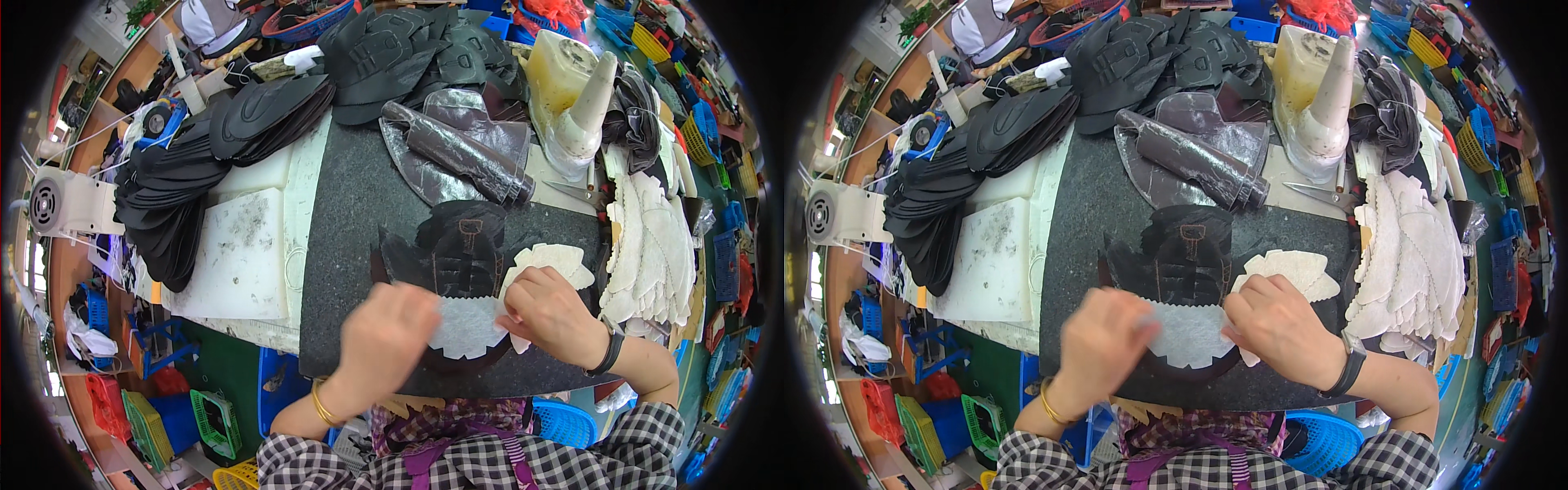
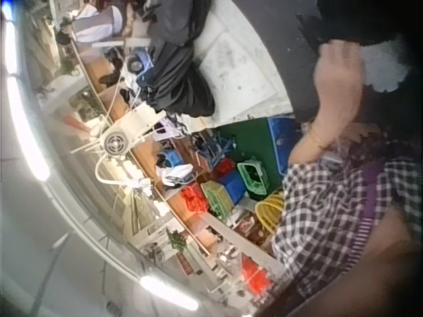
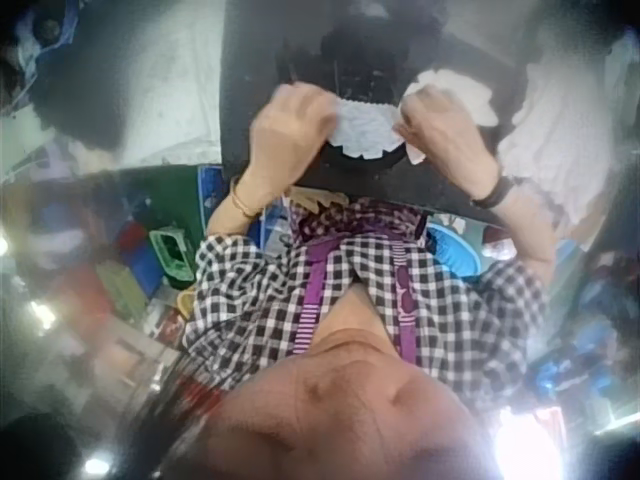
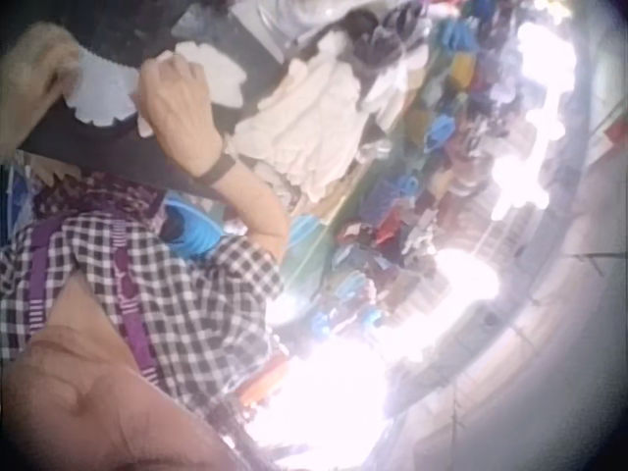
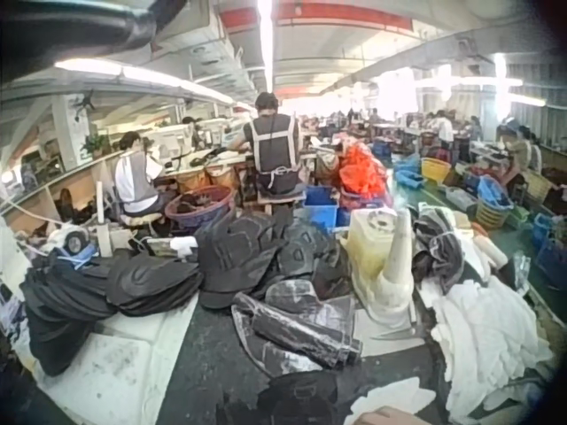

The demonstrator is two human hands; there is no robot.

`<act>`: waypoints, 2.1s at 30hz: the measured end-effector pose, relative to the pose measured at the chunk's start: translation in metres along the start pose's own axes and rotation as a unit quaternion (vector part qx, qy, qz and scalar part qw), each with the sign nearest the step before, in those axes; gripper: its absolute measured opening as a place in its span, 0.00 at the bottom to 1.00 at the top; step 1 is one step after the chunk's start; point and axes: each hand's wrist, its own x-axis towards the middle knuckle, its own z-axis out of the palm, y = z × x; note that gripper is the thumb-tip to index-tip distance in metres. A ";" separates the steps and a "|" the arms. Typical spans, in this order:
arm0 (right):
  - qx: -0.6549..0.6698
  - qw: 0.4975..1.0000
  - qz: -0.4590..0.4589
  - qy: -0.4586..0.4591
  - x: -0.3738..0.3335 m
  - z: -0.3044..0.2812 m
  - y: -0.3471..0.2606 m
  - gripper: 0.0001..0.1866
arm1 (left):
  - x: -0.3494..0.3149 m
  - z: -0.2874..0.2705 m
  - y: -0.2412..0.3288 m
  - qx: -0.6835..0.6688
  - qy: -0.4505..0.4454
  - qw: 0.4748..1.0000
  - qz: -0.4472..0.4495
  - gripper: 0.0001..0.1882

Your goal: The person assembles shoe upper components by applying white lining pieces onto leather cutouts, peeling plastic backing off leather layers, and pressing the components together by hand.

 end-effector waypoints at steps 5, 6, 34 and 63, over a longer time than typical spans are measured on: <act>-0.094 0.995 0.028 -0.014 0.016 -0.038 0.024 0.30 | -0.021 0.026 0.011 -0.124 -0.083 0.981 0.121 0.16; -0.105 0.994 -0.001 -0.037 0.013 -0.039 0.037 0.31 | -0.021 0.024 0.013 -0.120 -0.088 0.981 0.122 0.17; 0.103 0.990 0.074 -0.066 -0.007 -0.113 0.054 0.08 | -0.024 0.036 0.013 -0.174 -0.051 0.978 0.099 0.18; -0.277 0.901 0.312 0.120 -0.086 -0.135 0.059 0.15 | 0.013 0.036 0.024 -0.119 -0.005 0.992 0.043 0.16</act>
